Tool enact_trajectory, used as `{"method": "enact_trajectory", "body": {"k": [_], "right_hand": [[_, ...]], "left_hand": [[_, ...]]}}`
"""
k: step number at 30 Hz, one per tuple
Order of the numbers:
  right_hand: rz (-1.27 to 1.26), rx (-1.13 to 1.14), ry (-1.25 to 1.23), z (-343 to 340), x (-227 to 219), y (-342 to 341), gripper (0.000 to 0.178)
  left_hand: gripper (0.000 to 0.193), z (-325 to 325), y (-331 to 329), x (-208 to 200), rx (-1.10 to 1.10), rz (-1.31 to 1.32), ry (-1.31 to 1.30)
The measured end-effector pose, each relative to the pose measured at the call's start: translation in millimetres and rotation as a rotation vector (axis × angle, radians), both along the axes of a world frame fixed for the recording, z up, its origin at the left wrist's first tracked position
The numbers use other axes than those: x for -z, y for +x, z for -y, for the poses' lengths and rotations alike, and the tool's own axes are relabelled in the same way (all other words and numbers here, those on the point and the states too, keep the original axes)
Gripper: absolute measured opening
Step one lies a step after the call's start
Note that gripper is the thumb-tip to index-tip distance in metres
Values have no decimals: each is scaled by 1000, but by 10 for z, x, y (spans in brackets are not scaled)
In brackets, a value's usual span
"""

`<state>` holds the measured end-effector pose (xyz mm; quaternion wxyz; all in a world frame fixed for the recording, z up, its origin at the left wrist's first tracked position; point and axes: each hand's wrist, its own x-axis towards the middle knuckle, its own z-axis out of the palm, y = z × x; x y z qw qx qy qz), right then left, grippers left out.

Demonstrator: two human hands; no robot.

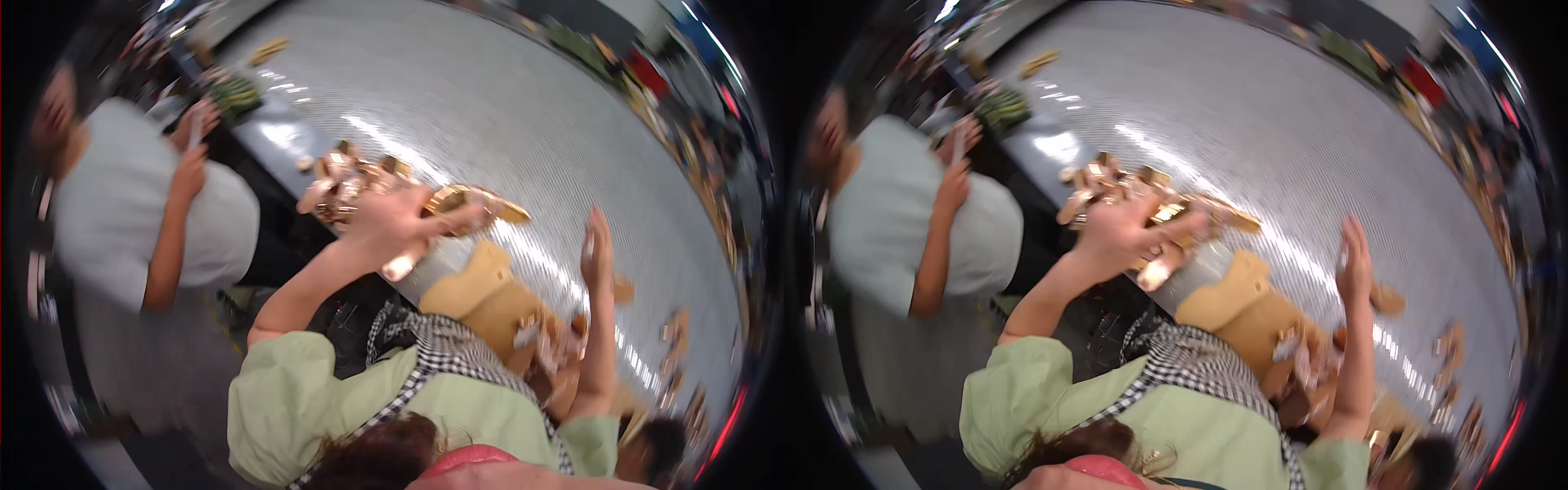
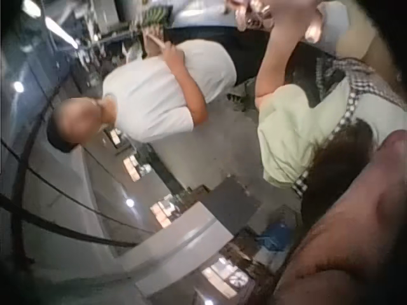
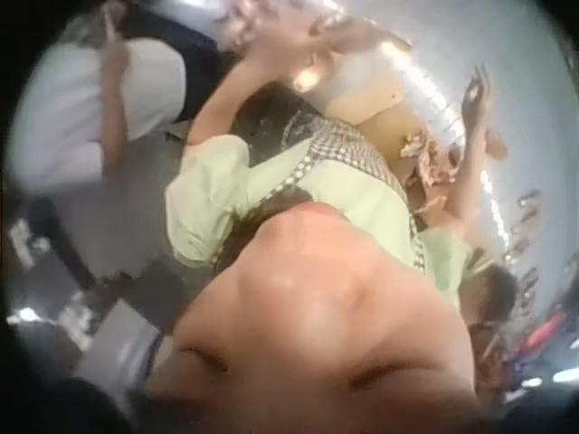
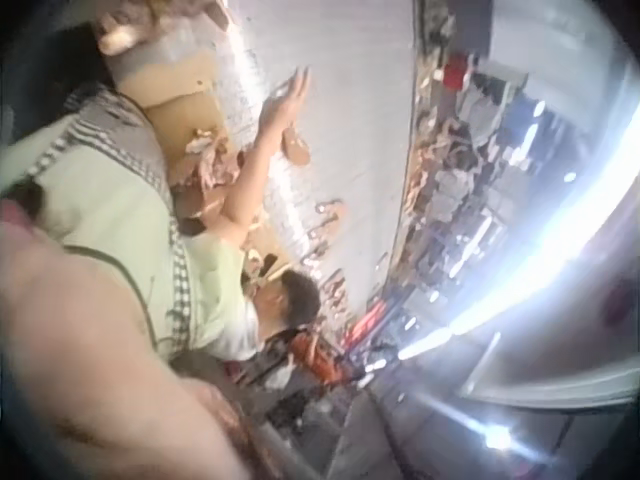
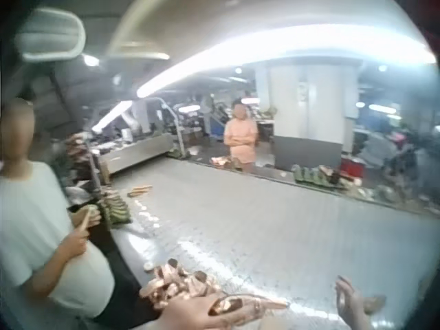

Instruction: Applying adhesive to shoe components and assembling high-heeled sandals on a production line.

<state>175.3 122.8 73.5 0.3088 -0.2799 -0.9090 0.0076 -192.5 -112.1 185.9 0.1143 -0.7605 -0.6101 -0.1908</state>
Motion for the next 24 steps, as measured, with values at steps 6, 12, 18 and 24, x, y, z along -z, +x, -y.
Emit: {"method": "enact_trajectory", "body": {"k": [6, 12, 18, 24], "right_hand": [[-671, -302, -9, 28, -1049, -13, 79], [-872, -313, -104, 314, -1426, 422, 69], [-931, -362, -152, 457, -969, 692, 50], [-1000, -350, -290, 603, -759, 766, 36]], "left_hand": [[60, -376, 447, -13, 118, -82, 12], [73, -809, 996, 188, 344, -80, 100], [53, -870, 1507, 148, 389, -148, -34], [53, -935, 1716, 207, 439, -188, 7]]}}
